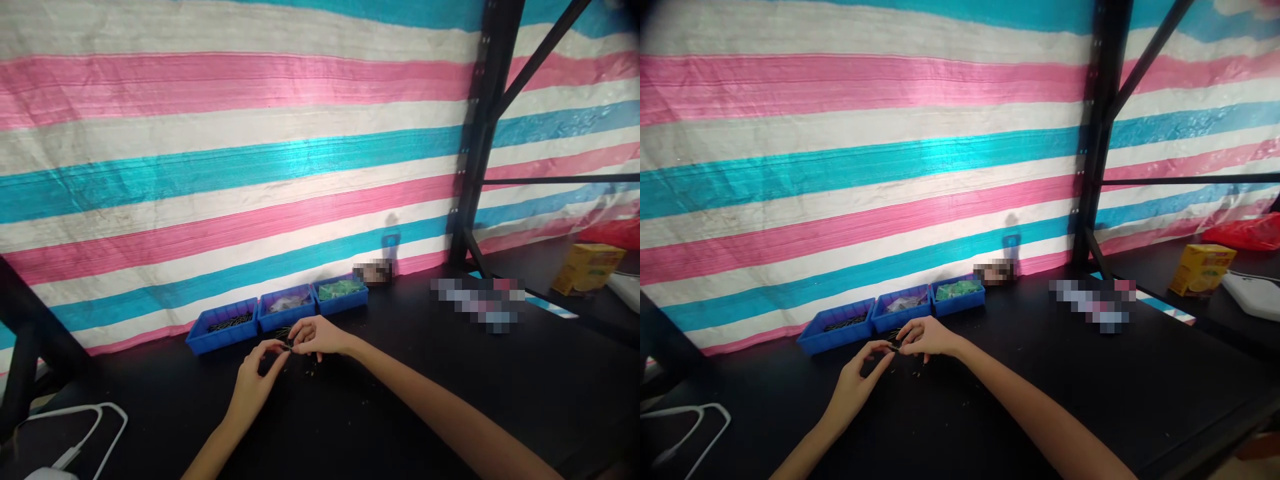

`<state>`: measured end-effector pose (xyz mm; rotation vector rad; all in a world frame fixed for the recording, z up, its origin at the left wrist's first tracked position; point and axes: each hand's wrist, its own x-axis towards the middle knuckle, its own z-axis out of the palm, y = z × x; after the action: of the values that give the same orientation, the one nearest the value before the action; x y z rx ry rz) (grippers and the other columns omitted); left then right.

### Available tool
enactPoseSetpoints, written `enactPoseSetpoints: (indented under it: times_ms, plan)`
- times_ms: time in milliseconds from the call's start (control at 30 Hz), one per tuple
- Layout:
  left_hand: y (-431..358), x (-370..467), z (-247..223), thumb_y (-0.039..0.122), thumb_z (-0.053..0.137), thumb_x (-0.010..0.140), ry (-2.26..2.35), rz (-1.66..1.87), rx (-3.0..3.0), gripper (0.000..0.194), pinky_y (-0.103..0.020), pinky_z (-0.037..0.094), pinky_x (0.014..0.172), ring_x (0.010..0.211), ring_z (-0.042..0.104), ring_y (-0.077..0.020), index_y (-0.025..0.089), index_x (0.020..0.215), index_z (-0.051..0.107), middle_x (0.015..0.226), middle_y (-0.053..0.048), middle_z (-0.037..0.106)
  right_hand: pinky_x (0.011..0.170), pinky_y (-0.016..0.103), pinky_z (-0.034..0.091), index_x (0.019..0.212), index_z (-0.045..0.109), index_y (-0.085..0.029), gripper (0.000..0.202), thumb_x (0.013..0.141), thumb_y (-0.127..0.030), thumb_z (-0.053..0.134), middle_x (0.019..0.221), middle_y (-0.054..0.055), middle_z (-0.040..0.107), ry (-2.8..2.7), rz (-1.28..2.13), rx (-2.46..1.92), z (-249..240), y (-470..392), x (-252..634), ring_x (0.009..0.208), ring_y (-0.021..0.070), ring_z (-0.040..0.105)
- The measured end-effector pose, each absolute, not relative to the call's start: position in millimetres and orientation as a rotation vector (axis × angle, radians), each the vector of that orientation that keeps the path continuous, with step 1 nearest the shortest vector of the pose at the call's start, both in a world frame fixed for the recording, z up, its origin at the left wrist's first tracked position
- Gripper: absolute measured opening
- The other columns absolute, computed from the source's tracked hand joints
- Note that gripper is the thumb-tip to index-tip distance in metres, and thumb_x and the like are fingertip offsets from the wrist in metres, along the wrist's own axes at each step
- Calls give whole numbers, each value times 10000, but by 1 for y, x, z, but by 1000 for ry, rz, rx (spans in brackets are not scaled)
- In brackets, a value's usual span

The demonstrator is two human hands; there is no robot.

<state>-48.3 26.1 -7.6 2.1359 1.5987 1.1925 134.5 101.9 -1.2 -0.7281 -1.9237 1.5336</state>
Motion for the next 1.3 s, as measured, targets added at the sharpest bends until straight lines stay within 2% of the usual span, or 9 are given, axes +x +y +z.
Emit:
enactPoseSetpoints:
  times_ms: [67,133,400,600,833,1033,1300]
  plan:
    - [25,-46,-3,420,509,791,1523,1248,2080,238,-310,460,750,795,598,-190,209,795,618,817,-25,643,346,121,428,936,590,-147,352,630,-287,693,748,8,613,-1888,1590,-704,-2,99,132,524,67,512]
    - [23,-43,0,405,519,790,1459,1286,2027,237,-282,455,722,782,594,-180,199,733,621,793,-23,632,342,115,413,929,589,-152,353,632,-311,695,727,0,602,-1848,1616,-698,-4,97,130,522,63,502]
    - [21,-42,-4,399,567,758,1468,1331,1900,225,-256,432,628,720,587,-160,195,737,657,779,-19,638,354,112,383,963,583,-161,422,604,-334,720,743,-4,605,-1818,1686,-731,-6,93,129,534,59,500]
    - [18,-35,-4,399,547,771,1434,1367,1784,246,-264,441,647,762,586,-170,185,820,657,830,-34,644,364,122,391,1018,615,-152,424,640,-329,689,754,10,611,-1895,1667,-763,-1,89,130,540,62,501]
    - [15,-31,-5,380,549,765,1469,1450,1794,222,-247,417,595,688,548,-137,173,793,623,801,-22,595,361,129,359,804,686,-122,287,667,-371,650,672,7,604,-1977,1606,-745,-2,86,129,507,56,469]
    - [14,-31,-4,335,538,775,1469,1474,1775,176,-240,418,588,674,537,-128,168,803,587,762,-16,576,352,123,353,839,685,-130,292,668,-365,661,640,-5,580,-1943,1617,-724,-6,88,129,495,52,459]
    - [16,-34,-6,308,530,762,1514,1398,1896,148,-241,400,569,631,497,-116,178,804,586,771,-12,572,319,126,325,821,665,-125,369,649,-452,672,578,-29,519,-1723,1630,-761,-9,91,128,434,37,410]
